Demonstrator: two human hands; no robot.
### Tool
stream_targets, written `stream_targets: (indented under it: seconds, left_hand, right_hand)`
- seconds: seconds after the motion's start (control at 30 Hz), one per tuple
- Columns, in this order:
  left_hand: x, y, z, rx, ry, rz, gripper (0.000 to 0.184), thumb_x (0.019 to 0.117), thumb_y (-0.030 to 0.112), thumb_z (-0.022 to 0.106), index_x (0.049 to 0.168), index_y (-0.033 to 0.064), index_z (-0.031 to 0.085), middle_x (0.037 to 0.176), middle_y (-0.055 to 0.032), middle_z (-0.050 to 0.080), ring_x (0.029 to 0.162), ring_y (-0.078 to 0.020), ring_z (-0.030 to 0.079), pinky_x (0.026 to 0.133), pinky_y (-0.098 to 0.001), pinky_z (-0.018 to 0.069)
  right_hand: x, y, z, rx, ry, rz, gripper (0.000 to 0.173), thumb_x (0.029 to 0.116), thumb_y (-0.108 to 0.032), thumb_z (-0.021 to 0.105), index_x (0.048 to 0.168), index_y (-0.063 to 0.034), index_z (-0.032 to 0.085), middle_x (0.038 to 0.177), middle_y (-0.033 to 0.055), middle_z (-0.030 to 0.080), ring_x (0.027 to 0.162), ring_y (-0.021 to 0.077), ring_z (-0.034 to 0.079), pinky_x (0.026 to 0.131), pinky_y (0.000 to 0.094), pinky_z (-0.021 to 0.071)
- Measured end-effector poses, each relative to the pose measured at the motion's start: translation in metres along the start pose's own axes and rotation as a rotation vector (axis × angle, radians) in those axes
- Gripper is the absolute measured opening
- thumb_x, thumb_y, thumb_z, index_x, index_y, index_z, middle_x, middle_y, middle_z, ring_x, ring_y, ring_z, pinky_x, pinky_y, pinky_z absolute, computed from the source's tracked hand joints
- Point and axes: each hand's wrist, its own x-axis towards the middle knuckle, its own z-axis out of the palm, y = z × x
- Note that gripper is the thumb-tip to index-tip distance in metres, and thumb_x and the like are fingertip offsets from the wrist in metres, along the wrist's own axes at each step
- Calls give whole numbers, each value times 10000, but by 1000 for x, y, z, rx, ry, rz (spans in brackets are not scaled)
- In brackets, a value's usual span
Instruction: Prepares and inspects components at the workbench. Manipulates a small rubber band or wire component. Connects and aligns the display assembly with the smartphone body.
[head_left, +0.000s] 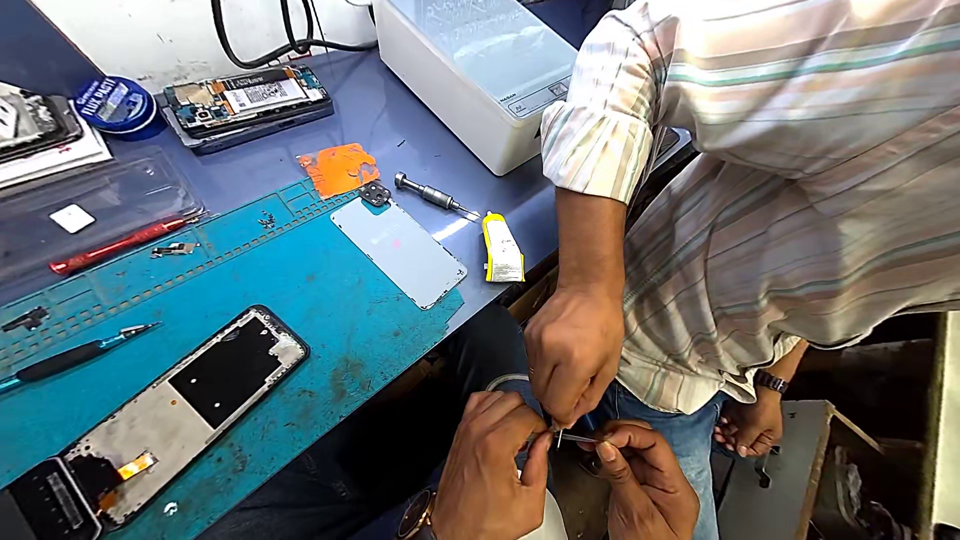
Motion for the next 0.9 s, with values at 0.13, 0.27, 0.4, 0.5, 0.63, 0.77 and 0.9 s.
stream_targets:
  seconds: [0.13,0.27,0.4,0.5,0.63,0.77,0.9]
  left_hand:
    - [-1,0,2,18,14,7,144,915,188,616,858,131,735,829,27,681,822,-90,638,901,-340,493]
    - [-1,-1,2,46,16,13,155,927,196,612,845,132,726,799,29,651,790,-93,618,891,-338,490]
    - [0,0,1,73,33,33,152,923,188,612,845,132,729,809,27,664,813,-100,632,905,-343,491]
    - [-1,-2,1,78,30,36,156,926,189,609,842,128,725,799,25,654,795,-103,624,889,-341,490]
    - [0,-1,-1,84,43,35,155,924,193,610,846,132,728,796,29,658,799,-96,625,887,-334,491]
    - [-1,-3,1,101,46,31,155,924,189,611,842,130,728,790,29,653,787,-100,623,884,-339,491]
    - [-2,-3,1,110,55,33,149,915,182,612,823,134,719,783,26,657,789,-103,630,882,-339,493]
  right_hand:
    - [-1,1,1,-6,3,-3,51,990,-172,673,989,-133,707,947,-7,678,853,84,684,778,229,604]
    - [-1,1,2,-17,2,2,53,990,-172,673,987,-128,702,943,-4,677,843,89,684,773,232,606]
    - [-2,1,3,-38,5,-12,56,992,-171,667,980,-126,698,938,-7,674,838,87,682,773,228,604]
    - [-2,2,4,-48,4,-14,51,992,-165,662,982,-128,695,938,-5,671,839,86,682,770,226,602]
    - [-3,1,5,-53,2,-10,49,995,-163,661,988,-126,693,949,-4,676,844,90,686,769,231,605]
    - [-3,2,8,-71,3,-15,60,997,-162,653,975,-121,691,938,-3,671,837,88,681,768,227,604]
    - [-4,3,8,-83,-4,-20,68,1001,-175,654,981,-123,693,943,-5,676,842,88,684,768,227,605]
